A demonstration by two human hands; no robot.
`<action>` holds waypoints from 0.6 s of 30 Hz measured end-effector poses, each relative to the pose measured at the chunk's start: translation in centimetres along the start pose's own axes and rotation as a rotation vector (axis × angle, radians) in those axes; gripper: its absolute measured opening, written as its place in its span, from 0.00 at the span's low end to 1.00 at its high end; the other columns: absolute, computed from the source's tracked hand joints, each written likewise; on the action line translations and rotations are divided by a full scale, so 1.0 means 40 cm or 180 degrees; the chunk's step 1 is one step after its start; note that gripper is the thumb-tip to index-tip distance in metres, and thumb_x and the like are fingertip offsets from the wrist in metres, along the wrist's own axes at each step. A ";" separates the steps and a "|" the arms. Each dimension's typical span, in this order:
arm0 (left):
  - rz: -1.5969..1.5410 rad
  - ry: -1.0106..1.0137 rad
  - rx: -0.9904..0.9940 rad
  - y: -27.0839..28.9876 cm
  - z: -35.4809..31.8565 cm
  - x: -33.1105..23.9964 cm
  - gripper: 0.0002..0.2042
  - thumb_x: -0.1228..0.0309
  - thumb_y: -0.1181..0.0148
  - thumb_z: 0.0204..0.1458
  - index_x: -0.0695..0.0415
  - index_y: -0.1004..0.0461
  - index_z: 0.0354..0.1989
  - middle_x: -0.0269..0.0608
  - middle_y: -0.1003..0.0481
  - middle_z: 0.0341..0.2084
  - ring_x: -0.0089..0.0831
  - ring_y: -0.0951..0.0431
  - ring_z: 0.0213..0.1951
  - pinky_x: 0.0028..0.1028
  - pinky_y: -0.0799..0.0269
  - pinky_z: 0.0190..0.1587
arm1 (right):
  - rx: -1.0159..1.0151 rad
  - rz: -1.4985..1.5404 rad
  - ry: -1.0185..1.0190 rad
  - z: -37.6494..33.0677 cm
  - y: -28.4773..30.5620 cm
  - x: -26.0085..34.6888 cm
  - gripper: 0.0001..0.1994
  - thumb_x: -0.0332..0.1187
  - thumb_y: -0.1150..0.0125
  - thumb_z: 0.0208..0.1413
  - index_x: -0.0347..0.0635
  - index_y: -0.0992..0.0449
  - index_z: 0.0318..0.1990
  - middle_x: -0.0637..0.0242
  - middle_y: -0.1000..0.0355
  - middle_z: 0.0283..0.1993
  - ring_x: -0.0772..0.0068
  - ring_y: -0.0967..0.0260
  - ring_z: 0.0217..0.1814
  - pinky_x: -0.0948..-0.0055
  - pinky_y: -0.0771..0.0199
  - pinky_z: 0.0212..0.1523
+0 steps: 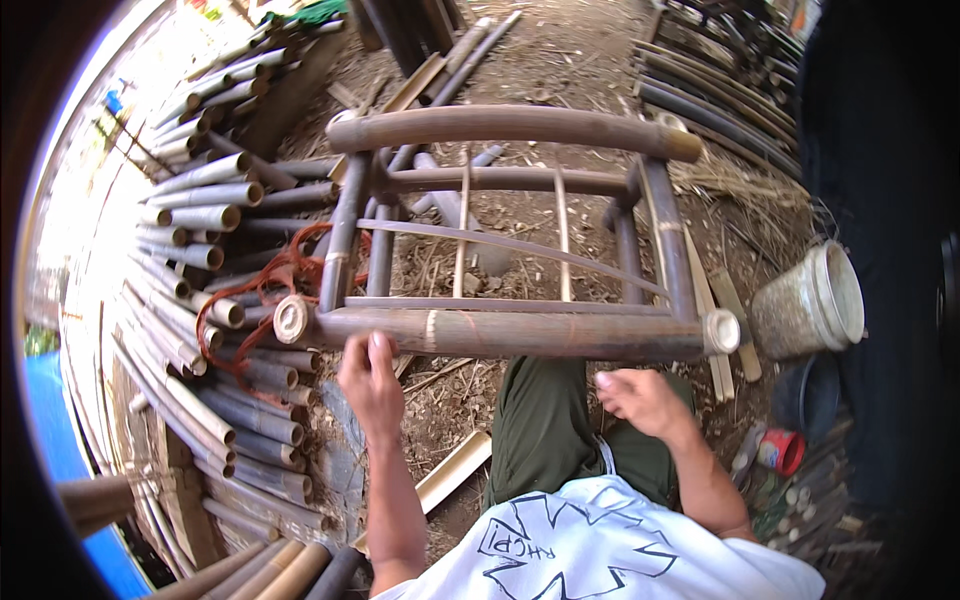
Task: The person constructs a bamboo frame, first wrapping and securing joints with a thin cord and then using a large knife to whittle and shape a separate bamboo pole while sitting on the ground.
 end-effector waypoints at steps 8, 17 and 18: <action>-0.0206 -0.1223 0.1611 -0.274 -0.130 -0.241 0.16 0.82 0.49 0.55 0.63 0.24 0.51 0.52 0.23 0.47 0.45 0.22 0.51 0.34 0.29 0.55 | -0.0698 0.2487 0.0689 0.121 -0.210 0.039 0.23 0.45 0.37 0.62 0.33 0.23 0.53 0.62 0.22 0.52 0.73 0.30 0.55 0.72 0.37 0.61; 0.1289 -0.2162 0.2603 -0.457 -0.199 -0.217 0.32 0.84 0.48 0.42 0.54 0.31 0.62 0.46 0.32 0.59 0.48 0.32 0.61 0.43 0.35 0.62 | 0.0417 0.4058 0.1257 0.021 -0.247 0.066 0.12 0.38 0.46 0.67 0.42 0.31 0.51 0.68 0.26 0.31 0.73 0.28 0.29 0.71 0.23 0.42; 0.1424 -0.2290 0.2654 -0.462 -0.217 -0.202 0.32 0.84 0.47 0.42 0.53 0.31 0.62 0.45 0.32 0.60 0.47 0.33 0.62 0.43 0.37 0.63 | 0.0600 0.4187 0.1088 -0.009 -0.263 0.068 0.11 0.37 0.46 0.67 0.43 0.31 0.51 0.68 0.28 0.30 0.73 0.30 0.25 0.71 0.22 0.37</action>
Point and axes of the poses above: each hand's wrist, its own z-axis towards the middle knuckle, its own y-axis out of the back of the hand, x = y × z, the point moved 10 cm from there along z, towards the middle knuckle
